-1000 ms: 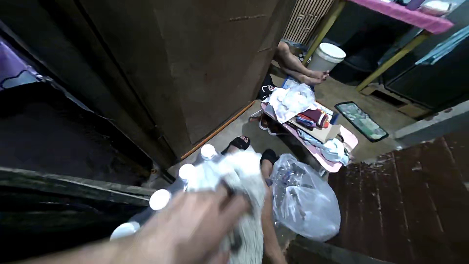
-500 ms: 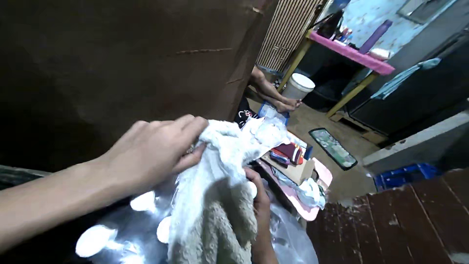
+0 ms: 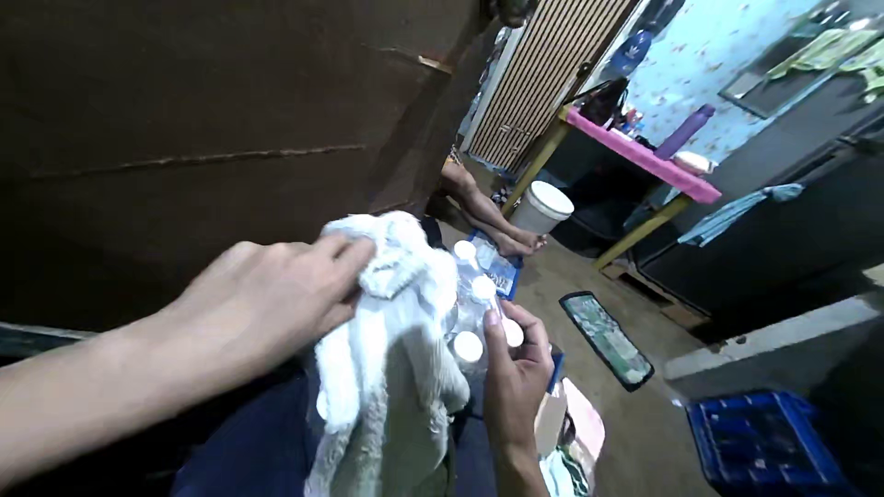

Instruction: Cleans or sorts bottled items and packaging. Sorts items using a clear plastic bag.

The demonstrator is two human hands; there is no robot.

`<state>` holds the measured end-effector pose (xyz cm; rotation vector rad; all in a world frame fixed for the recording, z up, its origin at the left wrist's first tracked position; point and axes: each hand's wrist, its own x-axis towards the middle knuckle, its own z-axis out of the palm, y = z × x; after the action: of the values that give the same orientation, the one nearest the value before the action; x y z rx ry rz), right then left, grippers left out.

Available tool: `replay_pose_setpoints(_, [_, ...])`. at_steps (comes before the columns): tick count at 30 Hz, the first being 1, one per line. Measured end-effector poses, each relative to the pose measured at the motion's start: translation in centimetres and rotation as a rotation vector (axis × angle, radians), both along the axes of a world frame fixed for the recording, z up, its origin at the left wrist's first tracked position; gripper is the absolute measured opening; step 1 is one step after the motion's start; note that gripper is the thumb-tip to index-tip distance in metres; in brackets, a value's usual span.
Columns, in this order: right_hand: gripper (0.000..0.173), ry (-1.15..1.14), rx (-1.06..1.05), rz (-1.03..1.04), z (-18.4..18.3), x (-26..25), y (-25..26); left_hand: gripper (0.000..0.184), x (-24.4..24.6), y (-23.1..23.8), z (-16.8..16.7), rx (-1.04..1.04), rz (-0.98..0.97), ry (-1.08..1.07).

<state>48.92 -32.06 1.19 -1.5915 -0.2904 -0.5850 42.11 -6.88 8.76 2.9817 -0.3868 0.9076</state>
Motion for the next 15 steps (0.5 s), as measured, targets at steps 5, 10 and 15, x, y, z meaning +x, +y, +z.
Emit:
replay_pose_setpoints(5, [0.022,-0.054,-0.151,-0.034,-0.7,1.3,-0.6,0.037,-1.6,-3.2,-0.1,-0.092,-0.083,0.182])
replay_pose_setpoints(10, [0.025,-0.019,-0.186,-0.017,-1.4,-0.6,-1.4,0.029,-7.6,-6.0,0.4,-0.171,-0.676,0.798])
replay_pose_setpoints(15, [0.055,0.333,-0.184,0.338,-0.3,-5.5,-4.4,0.033,-10.2,-2.9,2.2,-0.184,-0.519,0.524])
